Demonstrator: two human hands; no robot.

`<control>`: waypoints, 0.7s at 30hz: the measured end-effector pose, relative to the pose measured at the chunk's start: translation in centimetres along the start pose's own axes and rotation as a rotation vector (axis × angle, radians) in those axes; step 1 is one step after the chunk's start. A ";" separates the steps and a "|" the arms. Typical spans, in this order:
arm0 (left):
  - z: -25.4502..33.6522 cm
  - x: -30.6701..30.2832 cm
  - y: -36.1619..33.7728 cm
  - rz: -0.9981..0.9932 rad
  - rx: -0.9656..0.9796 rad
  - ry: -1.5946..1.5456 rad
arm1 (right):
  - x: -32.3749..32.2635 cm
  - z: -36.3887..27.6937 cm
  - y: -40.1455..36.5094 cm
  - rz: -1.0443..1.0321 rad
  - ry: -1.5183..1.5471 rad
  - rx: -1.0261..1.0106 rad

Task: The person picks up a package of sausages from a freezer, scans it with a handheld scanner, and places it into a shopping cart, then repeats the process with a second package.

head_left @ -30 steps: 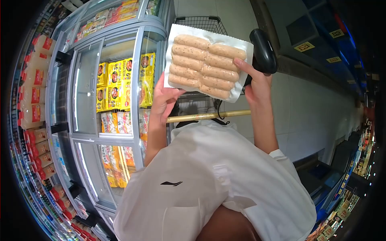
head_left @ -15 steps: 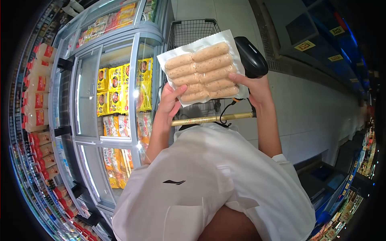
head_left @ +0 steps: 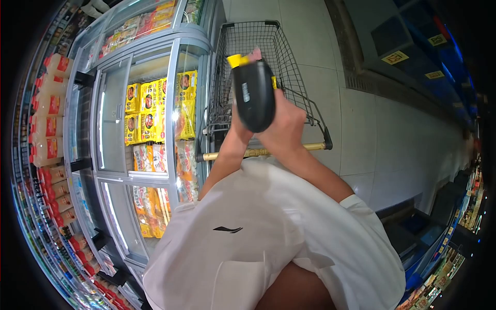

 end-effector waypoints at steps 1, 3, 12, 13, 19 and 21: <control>2.1 1.0 -2.8 -0.079 0.550 0.579 | 1.4 -0.5 -1.0 -0.021 -0.072 -0.091; 1.9 0.9 -2.7 -0.083 0.520 0.568 | 3.7 -0.6 -2.3 -0.074 -0.073 -0.159; 1.8 -1.8 -0.5 -0.035 0.320 0.425 | -0.4 2.5 -2.8 -0.220 0.282 0.272; 1.9 -2.1 0.3 -0.026 0.299 0.407 | -1.4 3.9 -3.3 -0.200 0.373 0.323; 1.6 -3.3 2.9 -0.002 0.176 0.310 | -4.6 10.0 -7.7 -0.287 0.823 1.032; 1.3 -3.1 4.4 -0.004 0.130 0.284 | -5.0 10.3 -8.0 -0.279 0.839 1.053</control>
Point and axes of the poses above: each hand's wrist, its own y-axis towards the middle knuckle, its own x-axis out of the palm, z = x × y, the point moved 7 cm from there along y, towards the middle knuckle, and after that the axes turned 11 degrees about -x, right-handed, at the moved point
